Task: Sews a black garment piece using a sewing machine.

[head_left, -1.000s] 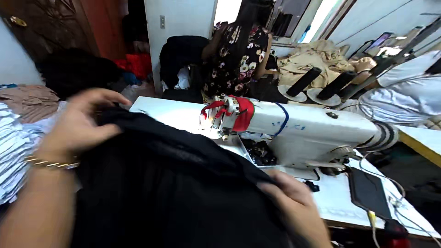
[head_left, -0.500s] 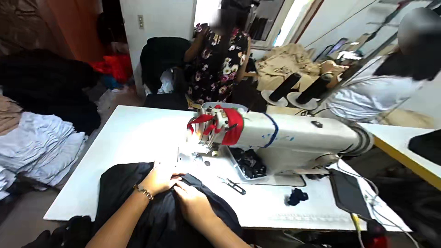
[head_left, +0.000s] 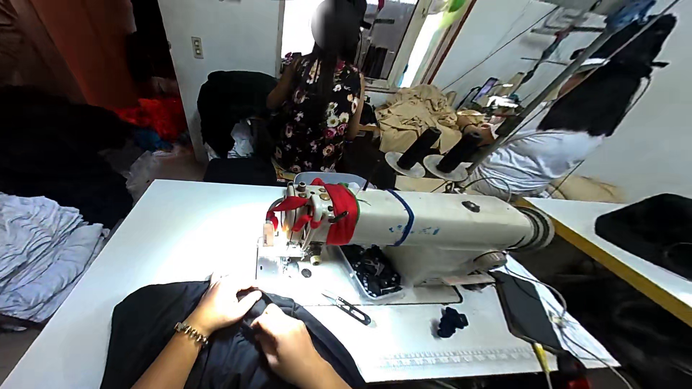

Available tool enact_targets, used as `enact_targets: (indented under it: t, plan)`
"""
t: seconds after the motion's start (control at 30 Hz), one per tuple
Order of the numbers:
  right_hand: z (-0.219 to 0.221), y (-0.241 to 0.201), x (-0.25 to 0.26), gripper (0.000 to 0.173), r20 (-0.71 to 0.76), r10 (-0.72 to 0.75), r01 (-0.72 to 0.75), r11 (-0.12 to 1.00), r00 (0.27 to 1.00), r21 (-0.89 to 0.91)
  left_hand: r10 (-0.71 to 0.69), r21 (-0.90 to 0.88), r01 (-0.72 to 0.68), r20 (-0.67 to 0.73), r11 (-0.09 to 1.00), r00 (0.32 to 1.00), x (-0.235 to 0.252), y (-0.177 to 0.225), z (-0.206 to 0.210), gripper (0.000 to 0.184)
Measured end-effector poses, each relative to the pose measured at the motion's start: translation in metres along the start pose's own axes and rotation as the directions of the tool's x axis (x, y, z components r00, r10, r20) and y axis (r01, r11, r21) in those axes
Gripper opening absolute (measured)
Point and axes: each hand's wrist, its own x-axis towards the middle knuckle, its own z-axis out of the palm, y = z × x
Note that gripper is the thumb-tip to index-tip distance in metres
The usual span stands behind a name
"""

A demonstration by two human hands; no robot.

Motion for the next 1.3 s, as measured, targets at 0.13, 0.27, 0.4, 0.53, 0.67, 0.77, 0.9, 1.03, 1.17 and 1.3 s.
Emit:
enact_targets:
  t: [0.13,0.27,0.4,0.53,0.67,0.77,0.9,1.03,1.17,1.3]
  plan:
    - [0.004,0.012,-0.006,0.016,-0.098,-0.142,0.156,0.975,0.985,0.159,-0.02,-0.087,0.023,0.034,0.996,0.999,0.002,0.003,-0.005,0.025]
    - [-0.038,-0.005,-0.008,0.017,-0.097,-0.325,0.339,0.899,0.941,0.276,-0.187,-0.087,0.169,-0.287,0.982,0.939,-0.005,0.017,-0.048,0.023]
    - [-0.11,-0.039,0.004,0.014,-0.184,-0.421,0.459,0.805,0.888,0.376,-0.194,-0.081,0.179,-0.539,0.981,0.82,-0.065,0.038,-0.139,0.027]
    - [-0.103,-0.061,0.014,0.028,-0.245,-0.307,0.389,0.804,0.919,0.451,-0.036,-0.07,0.0,-0.511,0.998,0.859,-0.125,0.073,-0.173,0.031]
    - [-0.063,-0.091,0.018,0.014,-0.25,-0.152,0.264,0.817,0.956,0.513,-0.049,-0.459,-0.167,-0.422,0.873,0.905,-0.148,0.098,-0.181,0.031]
    - [-0.047,-0.114,0.019,0.006,-0.182,-0.158,0.236,0.774,0.971,0.587,-0.093,-0.657,-0.147,-0.316,0.74,0.944,-0.158,0.114,-0.191,0.039]
    - [-0.031,-0.121,0.018,0.005,-0.123,-0.167,0.207,0.755,0.978,0.622,-0.17,-0.614,-0.096,-0.361,0.783,0.917,-0.152,0.1,-0.187,0.018]
    - [-0.016,-0.1,0.009,0.019,-0.058,0.03,0.015,0.762,0.998,0.648,-0.134,-0.33,-0.046,-0.502,0.943,0.855,-0.122,0.067,-0.159,0.034]
    - [-0.018,-0.075,-0.006,0.021,0.063,0.145,-0.153,0.778,0.987,0.61,-0.166,-0.265,0.051,-0.43,0.963,0.887,-0.087,0.041,-0.112,0.052]
    - [-0.082,-0.056,-0.009,0.02,-0.154,-0.096,0.105,0.993,0.983,0.055,-0.233,-0.223,0.164,-0.333,0.961,0.914,-0.06,0.034,-0.068,0.056]
